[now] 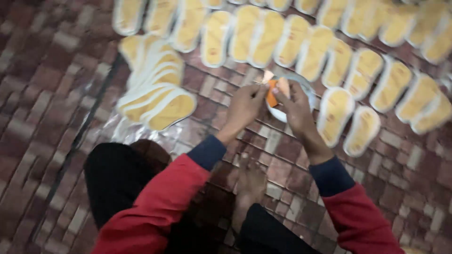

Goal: The person sits on a tiled floor and applies a white substance from a metal bowl onto yellow shoe insoles using an orange sponge. They dip the sponge into the bowl, spread the substance over the insole surface, and place the treated insole aside among others.

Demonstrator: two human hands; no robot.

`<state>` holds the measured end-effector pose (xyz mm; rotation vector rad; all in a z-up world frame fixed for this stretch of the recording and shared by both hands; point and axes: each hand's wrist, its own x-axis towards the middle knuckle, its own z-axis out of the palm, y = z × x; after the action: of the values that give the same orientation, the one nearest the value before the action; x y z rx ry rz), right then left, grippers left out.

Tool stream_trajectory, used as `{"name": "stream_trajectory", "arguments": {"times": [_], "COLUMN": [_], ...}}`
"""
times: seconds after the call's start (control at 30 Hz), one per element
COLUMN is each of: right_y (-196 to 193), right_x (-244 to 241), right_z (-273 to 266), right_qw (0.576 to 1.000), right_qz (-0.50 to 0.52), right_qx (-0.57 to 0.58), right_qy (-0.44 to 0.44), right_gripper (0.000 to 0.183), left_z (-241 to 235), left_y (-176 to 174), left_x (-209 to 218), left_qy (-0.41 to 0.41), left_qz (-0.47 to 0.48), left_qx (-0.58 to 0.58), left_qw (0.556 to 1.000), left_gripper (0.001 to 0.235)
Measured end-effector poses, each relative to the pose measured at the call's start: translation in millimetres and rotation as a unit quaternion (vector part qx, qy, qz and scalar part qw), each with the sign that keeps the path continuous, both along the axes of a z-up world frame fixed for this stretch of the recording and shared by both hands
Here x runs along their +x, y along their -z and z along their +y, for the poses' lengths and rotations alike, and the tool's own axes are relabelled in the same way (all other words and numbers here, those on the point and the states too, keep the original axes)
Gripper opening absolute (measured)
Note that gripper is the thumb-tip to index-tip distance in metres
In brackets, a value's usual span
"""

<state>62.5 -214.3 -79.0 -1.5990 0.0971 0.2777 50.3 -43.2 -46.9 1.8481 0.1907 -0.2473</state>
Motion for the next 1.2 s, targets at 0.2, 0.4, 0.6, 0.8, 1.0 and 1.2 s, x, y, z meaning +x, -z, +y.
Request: {"name": "stream_trajectory", "arguments": {"times": [0.2,0.4,0.6,0.8,1.0,1.2], "right_y": [33.7,25.3,20.2,24.1,9.6,19.4], "right_x": [17.9,2.5,-7.2,12.8,21.7,13.8], "right_z": [112.1,183.5,195.6,112.1,-18.9,-82.5], "right_qw": [0.992,0.985,0.984,0.985,0.876,0.788], "right_qz": [0.052,0.083,0.106,-0.024,-0.278,-0.152], "right_qx": [0.083,0.046,0.026,-0.088,-0.393,-0.587], "right_qy": [-0.085,-0.146,-0.143,-0.147,-0.032,-0.105], "right_gripper": [0.044,0.043,0.045,0.04,0.046,0.048], "left_z": [118.5,195.9,184.6,184.6,145.9,90.8], "left_y": [-9.2,-14.0,49.5,5.8,14.5,47.8], "left_x": [-24.0,-71.8,-81.3,-77.9,-58.5,-54.2], "left_qy": [-0.09,-0.029,-0.112,-0.039,-0.047,-0.088], "left_qz": [-0.009,0.084,-0.048,-0.02,-0.017,0.061], "left_qx": [0.107,0.417,0.613,0.491,0.081,-0.224], "left_qw": [0.99,0.905,0.781,0.87,0.995,0.969], "left_gripper": [0.03,0.072,0.04,0.055,0.051,0.032]}}
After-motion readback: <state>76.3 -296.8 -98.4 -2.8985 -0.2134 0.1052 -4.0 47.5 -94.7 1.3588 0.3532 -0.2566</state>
